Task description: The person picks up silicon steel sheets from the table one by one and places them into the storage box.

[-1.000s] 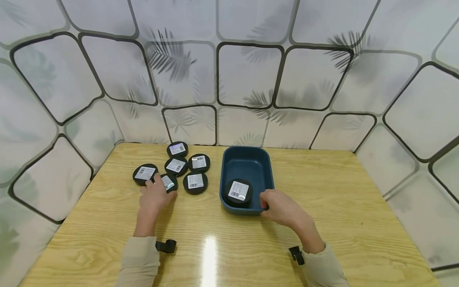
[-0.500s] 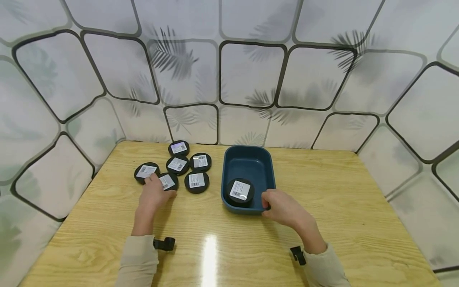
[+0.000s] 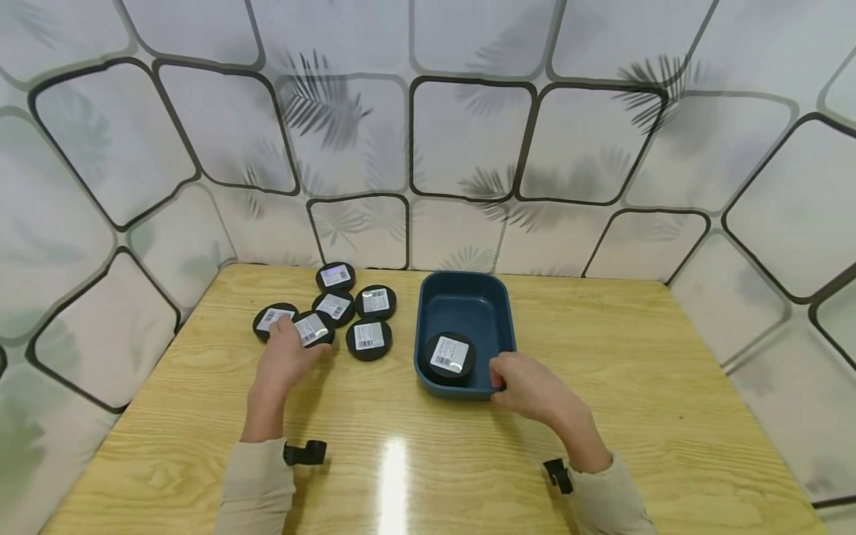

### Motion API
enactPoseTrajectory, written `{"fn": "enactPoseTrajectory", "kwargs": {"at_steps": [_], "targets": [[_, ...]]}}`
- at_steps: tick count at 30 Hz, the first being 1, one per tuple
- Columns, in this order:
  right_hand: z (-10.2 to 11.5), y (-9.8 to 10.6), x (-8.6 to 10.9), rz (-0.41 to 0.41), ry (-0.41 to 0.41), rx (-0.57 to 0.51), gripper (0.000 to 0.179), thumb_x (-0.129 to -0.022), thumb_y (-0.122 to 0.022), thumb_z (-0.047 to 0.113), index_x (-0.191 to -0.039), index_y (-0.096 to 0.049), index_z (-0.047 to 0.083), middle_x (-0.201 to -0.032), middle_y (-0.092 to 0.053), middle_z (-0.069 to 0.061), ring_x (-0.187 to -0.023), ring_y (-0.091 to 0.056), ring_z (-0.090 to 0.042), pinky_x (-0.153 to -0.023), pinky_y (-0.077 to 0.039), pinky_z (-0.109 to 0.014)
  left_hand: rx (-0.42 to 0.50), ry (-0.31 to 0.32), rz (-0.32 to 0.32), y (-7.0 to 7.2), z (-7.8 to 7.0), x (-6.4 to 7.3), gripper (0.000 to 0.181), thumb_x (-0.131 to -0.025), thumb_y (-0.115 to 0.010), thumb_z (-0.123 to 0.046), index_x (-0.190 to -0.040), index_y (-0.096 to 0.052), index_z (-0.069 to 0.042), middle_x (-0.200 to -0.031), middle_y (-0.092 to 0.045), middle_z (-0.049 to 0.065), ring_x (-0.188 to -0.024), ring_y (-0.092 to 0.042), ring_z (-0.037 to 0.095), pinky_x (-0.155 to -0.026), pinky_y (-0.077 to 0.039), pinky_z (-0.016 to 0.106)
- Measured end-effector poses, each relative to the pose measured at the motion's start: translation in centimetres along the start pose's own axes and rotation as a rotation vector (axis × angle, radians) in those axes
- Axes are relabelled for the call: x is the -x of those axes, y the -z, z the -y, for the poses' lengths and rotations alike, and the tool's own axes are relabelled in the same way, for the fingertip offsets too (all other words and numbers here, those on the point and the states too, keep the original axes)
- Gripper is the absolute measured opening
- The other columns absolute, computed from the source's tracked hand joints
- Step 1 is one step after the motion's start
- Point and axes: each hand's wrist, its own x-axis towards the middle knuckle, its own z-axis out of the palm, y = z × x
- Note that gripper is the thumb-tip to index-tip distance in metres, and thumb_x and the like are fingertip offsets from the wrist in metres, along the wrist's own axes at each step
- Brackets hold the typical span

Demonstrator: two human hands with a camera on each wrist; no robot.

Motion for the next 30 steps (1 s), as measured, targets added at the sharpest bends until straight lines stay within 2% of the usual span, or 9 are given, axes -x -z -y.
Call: {"fn": "enactPoseTrajectory", "kwargs": {"at_steps": [10,18,25,30], "targets": [[-0.2,-0.2,0.3,0.003,-0.001,0.006,0.022,-0.079,-0.08,0.005,-0.075,-0.059,0.013,-0.074,-0.053,0.004,-0.067,-0.048,-0.012,-0.062,-0.045,-0.029,0.0,-0.075,-0.01,-0.1,-2.5,0.8,0.092,-0.089,-0.074,-0.023,-0.145,-0.014,0.02,-0.138,-0.029,0.043,-0.123,-0.044,0.053,-0.104,-0.038,0.06],[-0.3,0.0,0.4,0.001,0.022,0.0,0.023,-0.079,-0.079,0.004,-0.075,-0.059,0.013,-0.074,-0.053,0.003,-0.067,-0.048,-0.012,-0.062,-0.045,-0.029,0.027,-0.164,-0.018,-1.1,-5.2,1.1,0.093,-0.088,-0.075,-0.022,-0.148,-0.015,0.014,-0.143,-0.03,0.039,-0.124,-0.046,0.049,-0.102,-0.041,0.058],[-0.2,0.0,0.1,0.018,0.021,0.003,0.02,-0.081,-0.077,0.003,-0.077,-0.06,0.012,-0.076,-0.054,0.003,-0.069,-0.048,-0.012,-0.064,-0.046,-0.03,0.03,-0.191,0.019,-1.7,-7.3,0.9,0.094,-0.09,-0.074,-0.024,-0.152,-0.012,0.01,-0.152,-0.021,0.037,-0.129,-0.045,0.048,-0.103,-0.041,0.057],[-0.1,0.1,-0.1,0.016,0.013,-0.006,0.019,-0.08,-0.077,0.003,-0.077,-0.06,0.012,-0.076,-0.055,0.003,-0.069,-0.049,-0.013,-0.065,-0.047,-0.031,0.043,-0.212,0.039,-2.1,-8.1,0.9,0.092,-0.09,-0.074,-0.024,-0.152,-0.013,0.008,-0.15,-0.025,0.036,-0.131,-0.043,0.046,-0.104,-0.04,0.058]]}}
